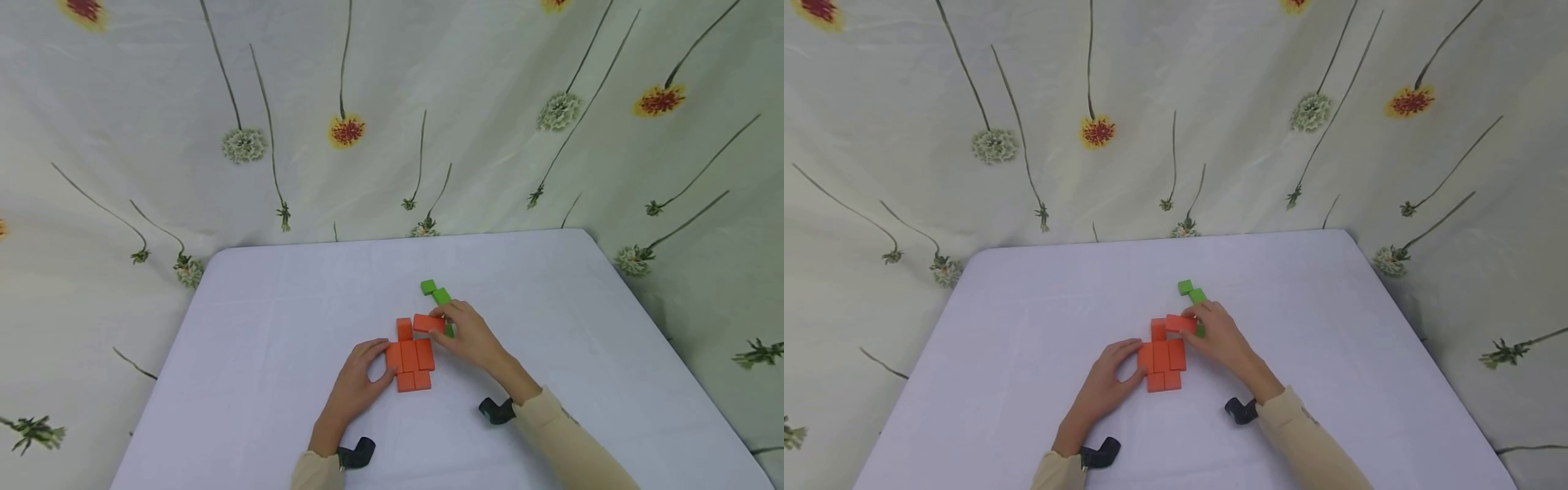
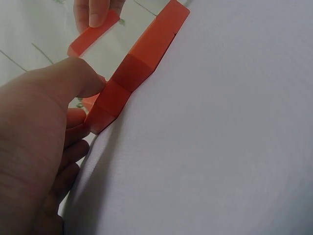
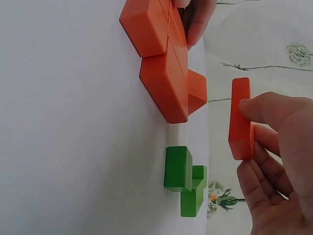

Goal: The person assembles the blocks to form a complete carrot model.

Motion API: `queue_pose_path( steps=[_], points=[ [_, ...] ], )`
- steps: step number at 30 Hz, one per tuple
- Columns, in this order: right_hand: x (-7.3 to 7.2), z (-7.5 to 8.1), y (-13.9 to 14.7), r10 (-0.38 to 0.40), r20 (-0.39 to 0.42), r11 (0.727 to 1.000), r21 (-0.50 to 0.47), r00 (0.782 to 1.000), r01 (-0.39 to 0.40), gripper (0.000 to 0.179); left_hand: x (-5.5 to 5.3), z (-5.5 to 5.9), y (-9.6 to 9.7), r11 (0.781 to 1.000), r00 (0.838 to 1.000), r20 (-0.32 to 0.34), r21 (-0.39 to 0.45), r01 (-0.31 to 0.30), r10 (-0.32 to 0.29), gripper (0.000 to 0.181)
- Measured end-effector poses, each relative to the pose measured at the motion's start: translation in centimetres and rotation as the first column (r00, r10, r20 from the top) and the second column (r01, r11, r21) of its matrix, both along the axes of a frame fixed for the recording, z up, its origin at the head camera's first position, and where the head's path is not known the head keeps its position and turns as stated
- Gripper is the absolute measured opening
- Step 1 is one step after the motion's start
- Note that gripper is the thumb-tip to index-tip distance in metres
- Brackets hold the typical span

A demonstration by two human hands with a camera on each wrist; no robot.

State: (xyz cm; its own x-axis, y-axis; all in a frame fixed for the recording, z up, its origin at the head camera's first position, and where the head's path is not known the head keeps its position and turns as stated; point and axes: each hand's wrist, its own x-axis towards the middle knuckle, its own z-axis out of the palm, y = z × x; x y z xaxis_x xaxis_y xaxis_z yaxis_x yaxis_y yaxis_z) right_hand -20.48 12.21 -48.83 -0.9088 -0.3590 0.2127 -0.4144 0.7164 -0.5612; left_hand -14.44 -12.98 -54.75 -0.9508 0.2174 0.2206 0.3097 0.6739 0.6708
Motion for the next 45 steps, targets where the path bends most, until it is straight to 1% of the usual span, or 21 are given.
queue_pose_path(
  steps=[11,22,26,32,35,37,42,45],
  points=[
    [1.5,0.4,0.3,0.022,-0.012,0.998,-0.055,1.0,-0.023,0.032,0.0,0.0,0.0,1.0,1.0,-0.004,0.018,0.01,-0.01,0.05],
    [2.5,0.1,0.3,0.072,-0.008,0.994,-0.086,0.997,-0.072,0.031,0.0,0.1,-0.1,1.0,1.0,0.0,0.018,0.009,-0.009,0.049],
    [3.0,0.2,0.3,0.096,-0.021,0.99,-0.098,0.995,-0.097,0.031,0.0,0.1,-0.2,1.0,1.0,-0.01,0.025,0.014,-0.013,0.049],
    [3.7,0.1,0.7,0.128,-0.017,0.985,-0.111,0.992,-0.129,0.03,0.0,0.1,-0.1,0.999,0.999,-0.042,0.03,0.025,-0.024,0.049],
    [4.1,0.1,0.9,0.138,-0.021,0.984,-0.114,0.99,-0.139,0.031,0.0,0.1,-0.1,0.999,0.999,-0.04,0.033,0.026,-0.024,0.049],
    [4.3,0.1,0.9,0.141,-0.024,0.983,-0.117,0.99,-0.143,0.032,0.0,0.1,-0.1,0.999,1.0,-0.024,0.036,0.021,-0.02,0.049],
    [4.9,-0.2,0.9,0.163,0.0,0.98,-0.117,0.987,-0.162,0.033,-0.1,-0.1,-0.1,0.999,1.0,-0.012,0.031,0.015,-0.014,0.049],
    [5.2,-0.4,0.7,0.176,0.015,0.978,-0.114,0.984,-0.173,0.033,-0.1,-0.1,-0.1,0.999,1.0,-0.016,0.033,0.017,-0.017,0.048]
  ],
)
